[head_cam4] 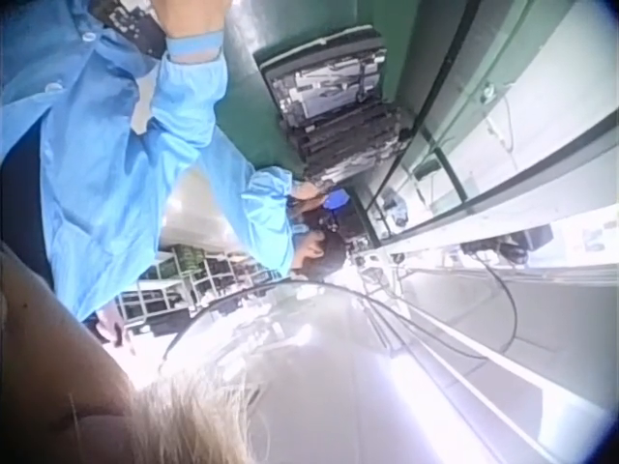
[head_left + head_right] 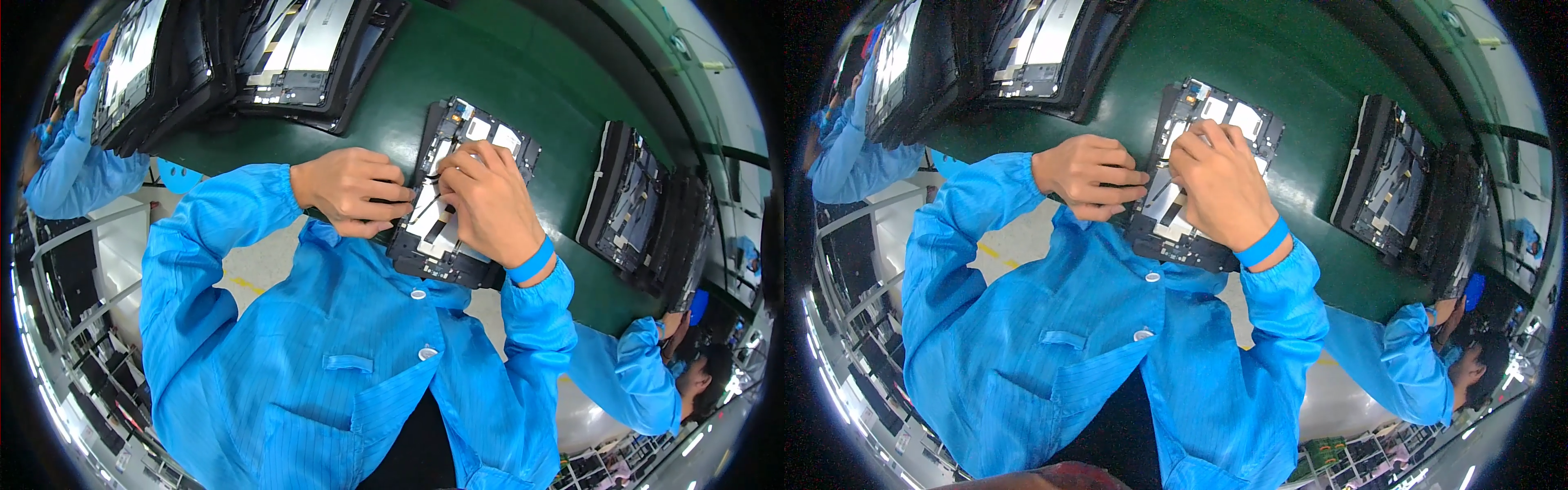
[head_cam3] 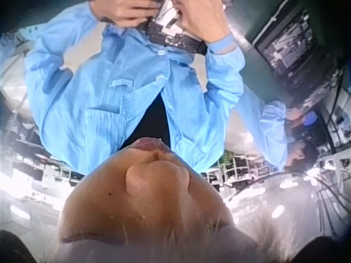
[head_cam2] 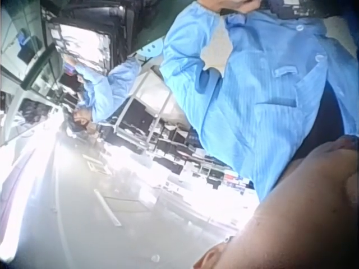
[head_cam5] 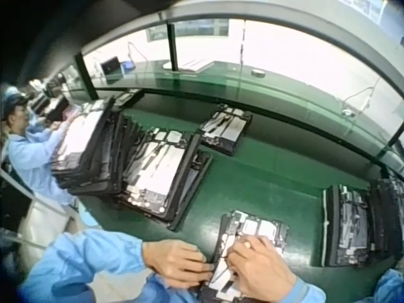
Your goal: The person assembles electronic tablets on a conveyor belt by connecting internal ribbon cables and pressing down adhesive strips by hand.
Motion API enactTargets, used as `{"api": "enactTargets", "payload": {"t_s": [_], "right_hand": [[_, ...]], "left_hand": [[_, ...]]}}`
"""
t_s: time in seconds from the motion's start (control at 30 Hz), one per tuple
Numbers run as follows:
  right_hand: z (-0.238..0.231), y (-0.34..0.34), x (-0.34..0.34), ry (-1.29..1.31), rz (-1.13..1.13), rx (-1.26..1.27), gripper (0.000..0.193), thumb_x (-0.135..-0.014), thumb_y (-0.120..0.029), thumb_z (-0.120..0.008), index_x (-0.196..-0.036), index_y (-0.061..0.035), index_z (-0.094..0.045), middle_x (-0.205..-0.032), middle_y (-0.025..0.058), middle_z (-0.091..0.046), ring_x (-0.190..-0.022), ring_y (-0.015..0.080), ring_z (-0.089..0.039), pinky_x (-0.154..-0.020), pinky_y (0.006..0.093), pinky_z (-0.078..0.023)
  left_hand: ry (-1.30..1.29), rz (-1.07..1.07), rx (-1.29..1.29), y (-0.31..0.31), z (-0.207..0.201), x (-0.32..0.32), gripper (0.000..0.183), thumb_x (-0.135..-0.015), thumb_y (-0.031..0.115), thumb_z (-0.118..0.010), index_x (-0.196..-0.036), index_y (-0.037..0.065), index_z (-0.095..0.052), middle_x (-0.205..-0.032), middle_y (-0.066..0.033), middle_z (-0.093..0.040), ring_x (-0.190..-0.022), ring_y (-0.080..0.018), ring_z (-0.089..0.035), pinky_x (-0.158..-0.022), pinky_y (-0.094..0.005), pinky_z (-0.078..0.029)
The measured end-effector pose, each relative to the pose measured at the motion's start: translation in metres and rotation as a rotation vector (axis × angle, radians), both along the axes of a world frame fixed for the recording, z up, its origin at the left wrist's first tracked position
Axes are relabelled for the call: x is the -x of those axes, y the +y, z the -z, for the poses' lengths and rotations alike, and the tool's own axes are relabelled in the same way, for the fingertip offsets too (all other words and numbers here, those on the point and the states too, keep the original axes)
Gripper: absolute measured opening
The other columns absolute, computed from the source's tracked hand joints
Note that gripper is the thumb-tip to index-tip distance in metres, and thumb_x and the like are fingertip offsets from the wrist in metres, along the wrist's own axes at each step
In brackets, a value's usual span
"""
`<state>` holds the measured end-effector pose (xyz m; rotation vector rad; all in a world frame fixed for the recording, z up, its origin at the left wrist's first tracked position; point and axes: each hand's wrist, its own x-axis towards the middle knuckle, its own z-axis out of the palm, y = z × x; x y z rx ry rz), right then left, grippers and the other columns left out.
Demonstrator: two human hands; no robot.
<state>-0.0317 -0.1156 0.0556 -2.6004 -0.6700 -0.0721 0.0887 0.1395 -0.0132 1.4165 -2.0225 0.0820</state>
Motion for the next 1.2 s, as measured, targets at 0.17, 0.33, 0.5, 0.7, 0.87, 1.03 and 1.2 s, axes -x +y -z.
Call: {"api": "enactTargets", "payload": {"t_s": [0.17,0.33,0.5,0.7,0.87,1.03,1.2], "right_hand": [[0.008,0.011,-0.001,-0.024,0.065,0.004,0.018,-0.082,-0.004,-0.08,-0.097,-0.0042,-0.07,-0.105,0.009,-0.067,-0.112,0.0321,-0.061,-0.101,0.0454,-0.049],[0.013,0.016,-0.004,-0.085,0.088,-0.028,0.017,-0.085,-0.004,-0.081,-0.098,-0.0055,-0.07,-0.1,0.0082,-0.067,-0.104,0.0316,-0.063,-0.097,0.0449,-0.049],[0.018,0.015,-0.008,-0.181,0.121,0.077,0.016,-0.087,-0.005,-0.079,-0.099,-0.0063,-0.068,-0.095,0.0083,-0.064,-0.097,0.0309,-0.064,-0.091,0.0442,-0.051],[0.026,0.011,-0.011,-0.234,0.167,0.049,0.014,-0.088,-0.005,-0.077,-0.098,-0.0064,-0.067,-0.089,0.0085,-0.059,-0.09,0.0296,-0.062,-0.082,0.0435,-0.051],[0.03,0.009,-0.011,-0.22,0.163,0.032,0.018,-0.084,-0.004,-0.075,-0.099,-0.0062,-0.066,-0.093,0.0087,-0.061,-0.092,0.0302,-0.064,-0.083,0.0434,-0.052],[0.031,0.008,-0.011,-0.198,0.165,0.008,0.022,-0.079,-0.002,-0.073,-0.1,-0.0052,-0.065,-0.096,0.0097,-0.062,-0.095,0.0316,-0.066,-0.084,0.0438,-0.054],[0.031,0.008,-0.012,-0.193,0.174,-0.026,0.023,-0.078,-0.001,-0.073,-0.099,-0.0052,-0.064,-0.096,0.0103,-0.062,-0.094,0.0327,-0.067,-0.079,0.045,-0.058]], "left_hand": [[-0.026,0.004,0.059,-0.002,-0.001,0.0,0.03,-0.084,0.023,-0.077,-0.105,0.002,-0.081,-0.108,-0.0124,-0.078,-0.087,-0.026,-0.07,-0.068,-0.037,-0.057],[-0.058,0.013,0.092,-0.008,-0.002,0.0,0.026,-0.084,0.023,-0.078,-0.099,0.002,-0.079,-0.103,-0.0112,-0.076,-0.087,-0.0251,-0.069,-0.067,-0.0355,-0.056],[-0.082,0.013,0.118,-0.015,0.002,-0.003,0.023,-0.083,0.022,-0.079,-0.095,0.003,-0.077,-0.099,-0.0102,-0.074,-0.086,-0.0252,-0.07,-0.068,-0.0345,-0.057],[-0.165,-0.01,0.205,-0.024,0.005,-0.011,0.027,-0.079,0.021,-0.079,-0.097,0.001,-0.075,-0.097,-0.0109,-0.071,-0.088,-0.0263,-0.07,-0.073,-0.0365,-0.061],[-0.262,-0.106,0.168,-0.029,0.0,-0.021,0.033,-0.078,0.022,-0.08,-0.102,0.0,-0.074,-0.104,-0.0108,-0.072,-0.096,-0.0275,-0.072,-0.083,-0.0367,-0.065],[-0.291,-0.071,0.153,-0.03,-0.003,-0.025,0.033,-0.078,0.022,-0.081,-0.102,0.001,-0.076,-0.106,-0.0112,-0.073,-0.099,-0.0285,-0.073,-0.086,-0.038,-0.066],[-0.191,-0.049,0.098,-0.024,-0.001,-0.028,0.032,-0.079,0.02,-0.082,-0.104,0.0,-0.078,-0.11,-0.0125,-0.075,-0.102,-0.03,-0.074,-0.087,-0.0386,-0.066]]}}
